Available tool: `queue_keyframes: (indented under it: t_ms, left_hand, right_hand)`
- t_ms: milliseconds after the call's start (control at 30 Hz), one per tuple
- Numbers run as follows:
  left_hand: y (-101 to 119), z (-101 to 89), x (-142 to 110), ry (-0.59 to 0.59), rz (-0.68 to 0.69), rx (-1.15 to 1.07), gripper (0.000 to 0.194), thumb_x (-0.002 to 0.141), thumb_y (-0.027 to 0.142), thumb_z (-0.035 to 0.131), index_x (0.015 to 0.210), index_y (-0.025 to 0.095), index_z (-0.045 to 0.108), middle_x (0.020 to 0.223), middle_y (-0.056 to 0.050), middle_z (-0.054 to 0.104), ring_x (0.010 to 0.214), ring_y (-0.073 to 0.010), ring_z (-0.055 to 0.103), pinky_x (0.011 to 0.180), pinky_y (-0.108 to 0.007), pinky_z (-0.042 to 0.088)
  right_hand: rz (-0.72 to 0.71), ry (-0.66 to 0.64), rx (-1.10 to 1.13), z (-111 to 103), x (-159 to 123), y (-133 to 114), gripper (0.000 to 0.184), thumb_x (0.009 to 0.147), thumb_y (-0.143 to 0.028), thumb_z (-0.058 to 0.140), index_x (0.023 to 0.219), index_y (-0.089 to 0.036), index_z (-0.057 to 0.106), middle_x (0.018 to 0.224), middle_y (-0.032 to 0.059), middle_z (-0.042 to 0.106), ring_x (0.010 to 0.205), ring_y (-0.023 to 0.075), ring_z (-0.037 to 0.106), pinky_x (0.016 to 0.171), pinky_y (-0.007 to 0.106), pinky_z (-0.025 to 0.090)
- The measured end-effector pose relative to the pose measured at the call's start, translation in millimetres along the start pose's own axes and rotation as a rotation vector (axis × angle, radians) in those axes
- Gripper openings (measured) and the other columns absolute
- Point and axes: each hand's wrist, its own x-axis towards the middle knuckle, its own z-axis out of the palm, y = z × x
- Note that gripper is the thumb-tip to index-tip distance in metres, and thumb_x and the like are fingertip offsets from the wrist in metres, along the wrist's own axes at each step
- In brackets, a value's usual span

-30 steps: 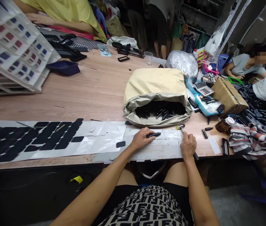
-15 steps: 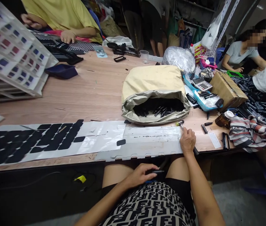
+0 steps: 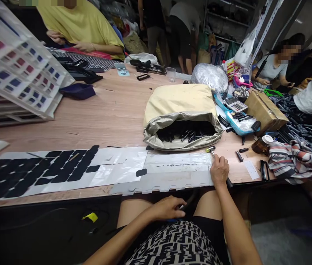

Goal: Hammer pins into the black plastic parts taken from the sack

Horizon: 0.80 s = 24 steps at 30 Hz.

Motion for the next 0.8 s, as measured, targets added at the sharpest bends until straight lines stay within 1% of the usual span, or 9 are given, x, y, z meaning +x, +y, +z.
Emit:
queue_keyframes:
  t_ms: [67,100,133,200,267,333,400,500,800]
  left_hand:
    - [19.8,-28.1,-7.9,-0.247,0.218,-0.080,0.054,0.079,0.054,0.070,0.126,0.028,0.068,0.096,-0.003,0.077,0.086,-0.0221,0.071,0.076,-0.028,0.052]
    - [27.9,-46.3,-6.3,-0.295,0.285,-0.136,0.056,0.080,0.055,0.069,0.130,0.029,0.066,0.097,-0.002,0.076,0.085,-0.0205,0.071,0.076,-0.027,0.051]
    - [34.2,-66.0,-0.2,-0.242,0.324,-0.182,0.055,0.082,0.056,0.067,0.130,0.028,0.065,0.096,-0.002,0.076,0.084,-0.0195,0.070,0.075,-0.027,0.051]
    - [40.6,-105.5,24.6,0.071,0.327,-0.184,0.049,0.086,0.054,0.063,0.125,0.023,0.068,0.094,-0.004,0.075,0.082,-0.0197,0.068,0.075,-0.029,0.051]
    - [40.5,-138.5,60.5,0.524,0.201,-0.059,0.041,0.088,0.046,0.060,0.117,0.018,0.071,0.095,-0.006,0.073,0.083,-0.0214,0.066,0.077,-0.031,0.051]
    - [37.0,-160.6,97.4,0.809,0.038,0.103,0.037,0.086,0.040,0.062,0.114,0.017,0.072,0.103,-0.010,0.070,0.092,-0.0239,0.065,0.083,-0.033,0.050]
    - [32.6,-171.7,126.4,0.925,-0.101,0.217,0.038,0.085,0.040,0.064,0.115,0.018,0.071,0.111,-0.012,0.067,0.100,-0.0268,0.064,0.087,-0.034,0.050]
    - [25.5,-176.1,148.6,0.956,-0.220,0.272,0.045,0.086,0.051,0.063,0.117,0.019,0.070,0.115,-0.015,0.065,0.104,-0.0303,0.064,0.087,-0.037,0.050]
    - [12.3,-180.4,153.3,0.922,-0.315,0.153,0.034,0.087,0.050,0.059,0.095,0.024,0.079,0.108,-0.013,0.072,0.100,-0.0313,0.066,0.081,-0.040,0.050]
  right_hand:
    - [0.000,-0.006,0.002,-0.8,0.5,-0.7,0.033,0.096,-0.019,0.042,0.121,-0.021,0.063,0.092,0.0080,0.055,0.085,0.0216,0.044,0.070,0.033,0.029]
    - [0.003,-0.009,0.003,-1.1,0.6,-1.0,0.033,0.096,-0.019,0.042,0.121,-0.021,0.063,0.092,0.0080,0.055,0.086,0.0217,0.044,0.070,0.033,0.029]
    - [0.004,-0.013,0.005,-1.3,0.7,-1.3,0.033,0.096,-0.019,0.042,0.122,-0.021,0.063,0.092,0.0079,0.055,0.086,0.0218,0.044,0.070,0.033,0.030]
    - [0.007,-0.019,0.010,-1.2,0.5,-1.6,0.033,0.097,-0.018,0.042,0.122,-0.021,0.063,0.092,0.0078,0.055,0.086,0.0219,0.044,0.070,0.033,0.030]
    - [0.010,-0.022,0.011,-0.8,-0.2,-1.8,0.033,0.097,-0.018,0.041,0.122,-0.021,0.062,0.092,0.0079,0.055,0.086,0.0220,0.044,0.070,0.033,0.030]
    - [0.011,-0.027,0.012,-0.5,-1.1,-2.1,0.033,0.096,-0.017,0.042,0.122,-0.021,0.062,0.092,0.0079,0.055,0.086,0.0221,0.044,0.070,0.033,0.030]
    - [0.014,-0.038,0.013,-0.5,-2.0,-2.6,0.033,0.095,-0.017,0.043,0.122,-0.021,0.062,0.092,0.0081,0.055,0.086,0.0223,0.044,0.070,0.033,0.030]
    - [0.026,-0.062,0.014,-0.9,-3.1,-3.5,0.033,0.094,-0.018,0.045,0.123,-0.021,0.061,0.094,0.0082,0.056,0.088,0.0226,0.044,0.071,0.034,0.031]
    - [0.064,-0.106,0.041,-2.8,-6.1,-5.7,0.034,0.095,-0.017,0.044,0.125,-0.022,0.059,0.097,0.0081,0.056,0.090,0.0225,0.045,0.073,0.033,0.033]
